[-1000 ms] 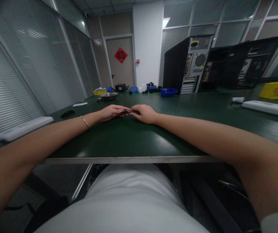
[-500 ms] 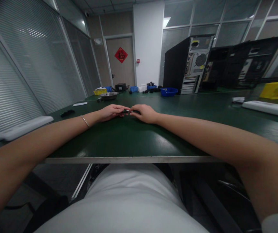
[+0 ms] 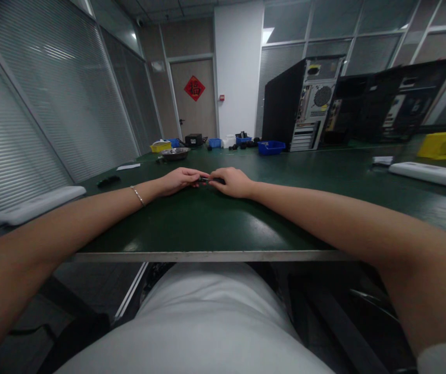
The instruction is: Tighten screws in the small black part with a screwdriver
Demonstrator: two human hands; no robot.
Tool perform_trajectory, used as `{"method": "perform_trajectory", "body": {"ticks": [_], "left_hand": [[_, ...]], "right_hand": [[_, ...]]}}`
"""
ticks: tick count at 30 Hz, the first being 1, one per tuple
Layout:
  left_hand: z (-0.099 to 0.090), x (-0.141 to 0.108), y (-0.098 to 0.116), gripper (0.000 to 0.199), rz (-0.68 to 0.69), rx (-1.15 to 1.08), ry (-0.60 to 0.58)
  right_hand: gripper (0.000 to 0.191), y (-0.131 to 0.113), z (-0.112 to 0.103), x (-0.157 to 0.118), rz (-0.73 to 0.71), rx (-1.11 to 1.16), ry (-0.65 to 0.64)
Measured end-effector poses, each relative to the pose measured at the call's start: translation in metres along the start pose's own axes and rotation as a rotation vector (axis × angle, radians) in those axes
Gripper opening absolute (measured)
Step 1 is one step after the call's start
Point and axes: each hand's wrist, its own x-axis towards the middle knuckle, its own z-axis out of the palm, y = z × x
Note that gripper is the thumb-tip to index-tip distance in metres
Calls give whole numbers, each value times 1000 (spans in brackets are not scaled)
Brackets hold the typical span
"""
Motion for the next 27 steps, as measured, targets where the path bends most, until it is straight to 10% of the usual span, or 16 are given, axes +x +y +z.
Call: {"method": "perform_trajectory", "body": {"ticks": [27], "left_hand": [[1,-2,4,38,-19,-30,-19]], "right_hand": [[29,3,-1,-1,-101,128,-2]]}}
